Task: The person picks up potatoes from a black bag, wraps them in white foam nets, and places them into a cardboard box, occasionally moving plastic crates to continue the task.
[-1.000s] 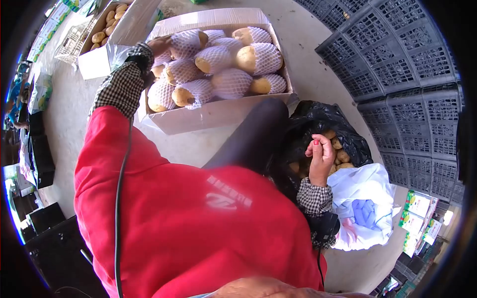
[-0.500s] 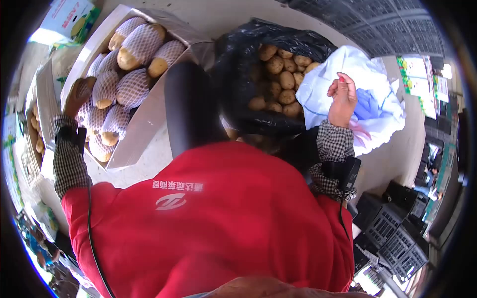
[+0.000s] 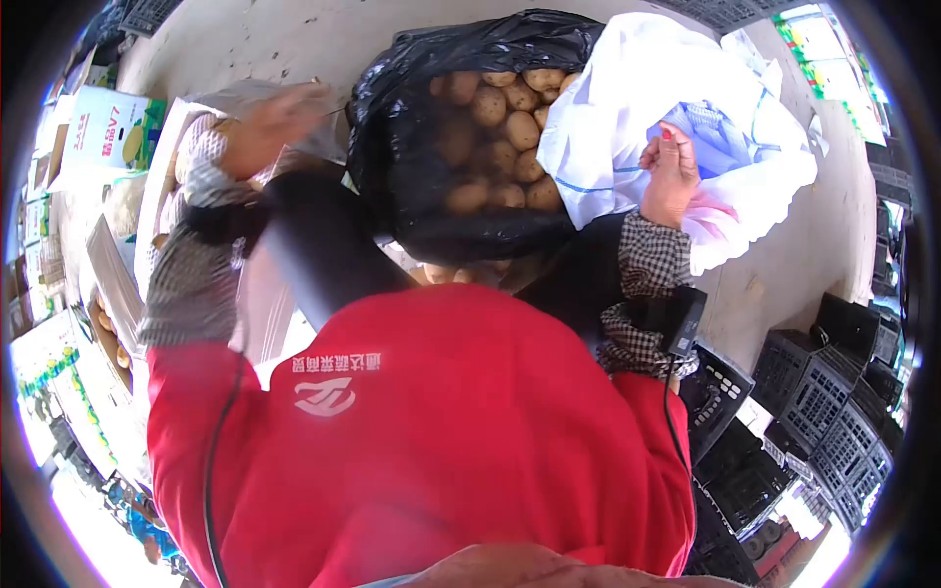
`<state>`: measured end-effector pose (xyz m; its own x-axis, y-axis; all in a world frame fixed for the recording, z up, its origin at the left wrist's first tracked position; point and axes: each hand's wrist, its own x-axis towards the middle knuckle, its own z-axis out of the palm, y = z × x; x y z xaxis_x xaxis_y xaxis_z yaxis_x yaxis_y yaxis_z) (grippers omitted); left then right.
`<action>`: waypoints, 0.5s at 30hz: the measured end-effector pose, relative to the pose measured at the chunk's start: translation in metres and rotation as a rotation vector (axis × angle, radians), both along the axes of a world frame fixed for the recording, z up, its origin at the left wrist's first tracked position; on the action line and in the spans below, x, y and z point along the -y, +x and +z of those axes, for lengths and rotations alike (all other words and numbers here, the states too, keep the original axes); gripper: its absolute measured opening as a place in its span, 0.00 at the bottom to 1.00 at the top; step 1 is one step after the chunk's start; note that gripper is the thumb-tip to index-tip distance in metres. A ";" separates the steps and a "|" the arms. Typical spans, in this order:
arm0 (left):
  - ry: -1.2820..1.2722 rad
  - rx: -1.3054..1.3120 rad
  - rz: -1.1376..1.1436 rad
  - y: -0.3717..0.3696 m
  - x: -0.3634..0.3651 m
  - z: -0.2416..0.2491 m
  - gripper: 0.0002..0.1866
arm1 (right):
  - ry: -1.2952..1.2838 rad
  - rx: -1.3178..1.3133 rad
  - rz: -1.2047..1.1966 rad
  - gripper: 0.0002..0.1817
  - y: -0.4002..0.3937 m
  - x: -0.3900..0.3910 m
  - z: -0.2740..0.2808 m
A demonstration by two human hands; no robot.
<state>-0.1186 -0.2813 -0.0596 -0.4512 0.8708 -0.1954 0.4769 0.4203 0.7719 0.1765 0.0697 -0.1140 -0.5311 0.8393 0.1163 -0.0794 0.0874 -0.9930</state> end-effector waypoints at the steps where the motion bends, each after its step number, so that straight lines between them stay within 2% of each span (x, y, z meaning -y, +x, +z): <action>1: 0.066 0.219 -0.069 0.019 -0.047 -0.017 0.21 | -0.040 -0.017 -0.035 0.09 0.001 0.000 -0.005; 2: 0.025 0.386 -0.092 0.028 -0.084 -0.053 0.25 | -0.036 -0.031 -0.055 0.09 0.001 -0.001 -0.005; 3: -0.125 0.481 -0.063 0.040 -0.115 -0.080 0.32 | -0.029 -0.044 -0.077 0.09 0.001 0.002 -0.002; 4: -0.197 0.487 -0.080 0.043 -0.141 -0.107 0.36 | -0.020 -0.057 -0.097 0.09 0.002 0.004 0.000; 5: -0.326 0.381 0.020 0.043 -0.164 -0.136 0.35 | -0.021 -0.053 -0.106 0.08 0.003 0.003 -0.001; 8: -0.338 -0.453 -0.151 0.033 -0.205 -0.165 0.29 | -0.094 -0.089 -0.137 0.07 0.004 0.003 0.000; 10: -0.292 -0.523 -0.173 -0.015 -0.222 -0.263 0.19 | -0.062 -0.069 -0.136 0.07 0.007 -0.002 0.003; 12: -0.099 -0.431 -0.186 -0.031 -0.220 -0.275 0.13 | 0.100 0.057 -0.144 0.07 0.014 -0.015 0.003; 14: -0.244 -0.682 -0.421 -0.044 -0.230 -0.285 0.13 | 0.210 0.169 -0.184 0.07 0.020 -0.039 0.003; 15: -0.310 -0.679 -0.374 -0.043 -0.237 -0.283 0.13 | 0.366 0.321 -0.197 0.08 0.020 -0.055 0.003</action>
